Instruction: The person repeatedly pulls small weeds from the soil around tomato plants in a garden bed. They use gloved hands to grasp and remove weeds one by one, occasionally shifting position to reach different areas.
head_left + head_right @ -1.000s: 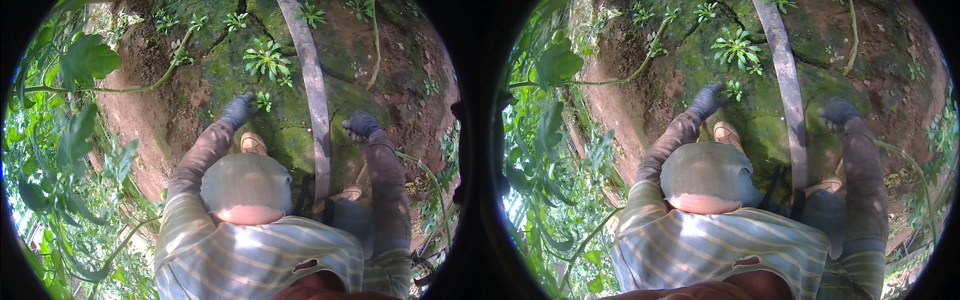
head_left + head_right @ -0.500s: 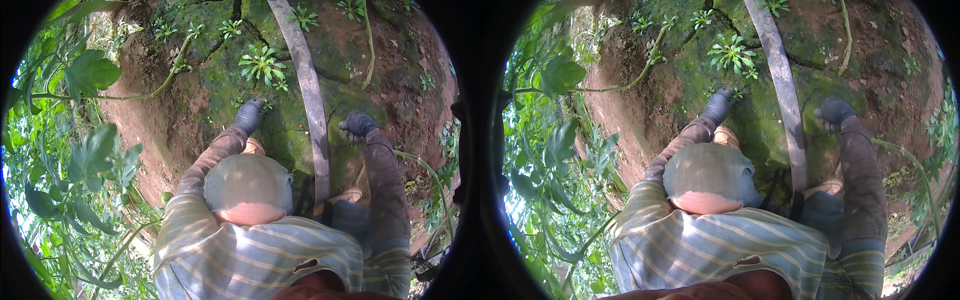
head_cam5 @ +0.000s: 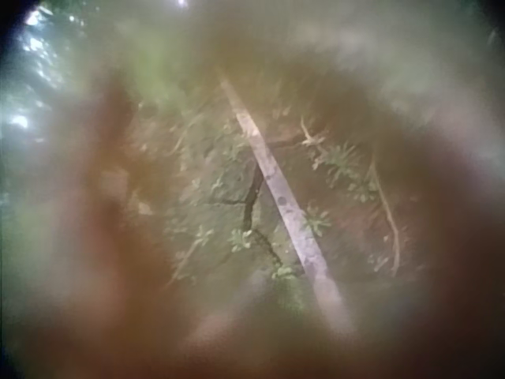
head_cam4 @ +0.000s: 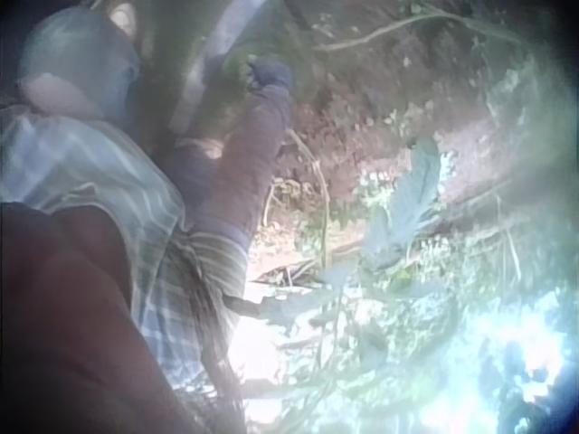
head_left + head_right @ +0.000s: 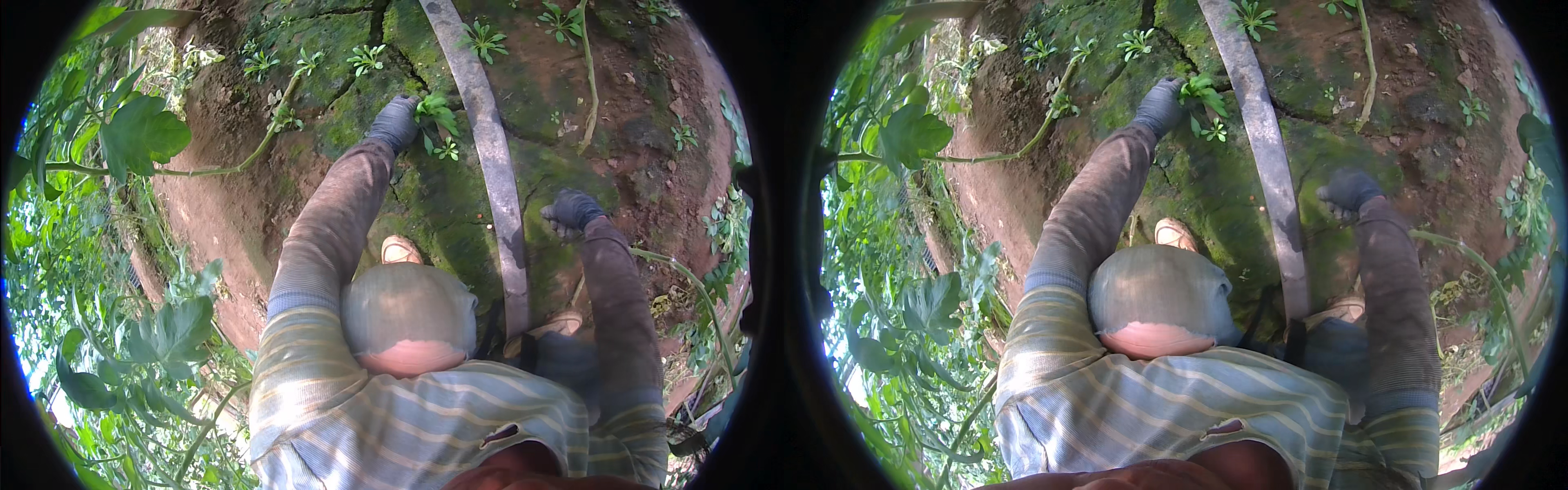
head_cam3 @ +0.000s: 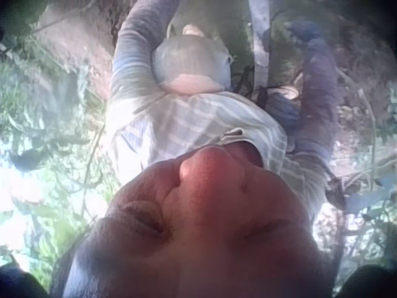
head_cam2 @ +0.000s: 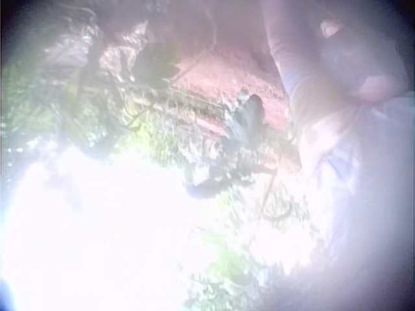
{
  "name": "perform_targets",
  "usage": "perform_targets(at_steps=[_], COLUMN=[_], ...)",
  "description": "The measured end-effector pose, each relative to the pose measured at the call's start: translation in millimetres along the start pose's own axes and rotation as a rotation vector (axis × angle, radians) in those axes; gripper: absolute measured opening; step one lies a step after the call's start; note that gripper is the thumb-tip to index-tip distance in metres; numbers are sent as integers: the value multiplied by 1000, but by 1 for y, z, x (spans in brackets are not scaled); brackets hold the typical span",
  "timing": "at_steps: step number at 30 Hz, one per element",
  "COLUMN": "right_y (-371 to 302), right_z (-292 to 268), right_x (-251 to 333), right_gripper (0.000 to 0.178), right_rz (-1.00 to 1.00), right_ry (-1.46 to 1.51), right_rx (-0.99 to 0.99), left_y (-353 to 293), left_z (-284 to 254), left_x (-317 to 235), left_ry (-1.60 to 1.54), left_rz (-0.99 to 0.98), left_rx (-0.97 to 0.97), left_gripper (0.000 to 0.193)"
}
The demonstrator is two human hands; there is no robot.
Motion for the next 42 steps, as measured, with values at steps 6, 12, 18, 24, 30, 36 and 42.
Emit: perform_targets(at_steps=[6,12,18,24,30,36,42], right_y=[8,12,16,13,13,5,0], right_z=[3,6,8,5,4,1,-1], right_x=[-4,-7,-9,-7,-7,-5,-1], right_gripper=[39,40,41,41,42,43,40], right_rz=[40,26,13,-30,17,7,-16], right_ry=[7,78,73,35,-9,34,12], right_rx=[47,89,88,51,64,60,43], left_y=[-10,-35,-48,-52,-54,-49,-40], left_z=[20,-5,1,18,19,24,30], left_x=[32,37,-20,-48,-69,-83,-94], left_ry=[-586,-1041,-320,-178,-90,145,343], left_rz=[-255,-229,-94,-29,31,31,84], left_rx=[-96,-316,-124,75,82,177,239], left_gripper=[28,13,28,35,31,23,21])
Point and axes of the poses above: each hand's wrist, its own y-axis towards the middle knuckle, its own z-axis out of the palm, x = y × z, the point moved 7 cm from there along y, towards the middle knuckle, and after that the axes turned 5 degrees about x, right-handed, at the moved point
